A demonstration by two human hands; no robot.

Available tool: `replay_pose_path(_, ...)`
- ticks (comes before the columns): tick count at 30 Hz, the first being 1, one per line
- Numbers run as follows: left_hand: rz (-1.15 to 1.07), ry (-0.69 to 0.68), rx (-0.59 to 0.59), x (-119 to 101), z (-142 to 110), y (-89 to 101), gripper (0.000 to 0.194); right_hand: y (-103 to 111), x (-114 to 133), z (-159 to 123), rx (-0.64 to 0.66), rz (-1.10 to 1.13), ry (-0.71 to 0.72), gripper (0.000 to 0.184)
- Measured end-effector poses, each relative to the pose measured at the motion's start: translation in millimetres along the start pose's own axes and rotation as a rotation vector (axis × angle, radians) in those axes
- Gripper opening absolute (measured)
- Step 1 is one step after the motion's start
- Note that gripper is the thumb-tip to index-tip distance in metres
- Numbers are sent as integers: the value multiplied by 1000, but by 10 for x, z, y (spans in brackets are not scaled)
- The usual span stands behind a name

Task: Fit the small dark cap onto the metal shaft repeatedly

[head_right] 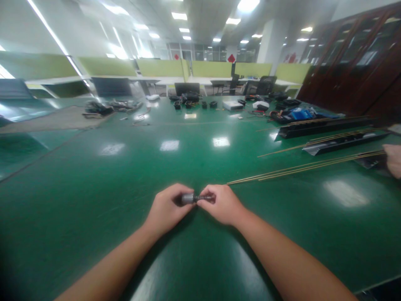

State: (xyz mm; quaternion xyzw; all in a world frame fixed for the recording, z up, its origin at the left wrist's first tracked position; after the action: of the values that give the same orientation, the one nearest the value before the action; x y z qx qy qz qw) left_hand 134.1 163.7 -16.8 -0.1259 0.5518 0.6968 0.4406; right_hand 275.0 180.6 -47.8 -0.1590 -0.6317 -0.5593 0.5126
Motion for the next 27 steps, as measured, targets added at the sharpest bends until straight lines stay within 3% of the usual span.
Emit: replay_pose_path(27,36,9,-118,53,-13,127,22,118,-25,-35,-75,-39,-51,12)
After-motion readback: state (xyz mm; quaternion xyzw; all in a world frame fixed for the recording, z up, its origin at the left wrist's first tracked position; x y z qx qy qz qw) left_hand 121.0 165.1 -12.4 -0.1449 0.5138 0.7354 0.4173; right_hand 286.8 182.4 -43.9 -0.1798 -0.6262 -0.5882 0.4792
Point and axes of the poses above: each hand's wrist, its own z-axis towards the middle knuckle, its own y-axis out of the back of the hand, x = y × z, the point moved 10 cm from there along z, towards the middle knuckle, and after that the axes turned 6 degrees about x, right-handed, at the moved point
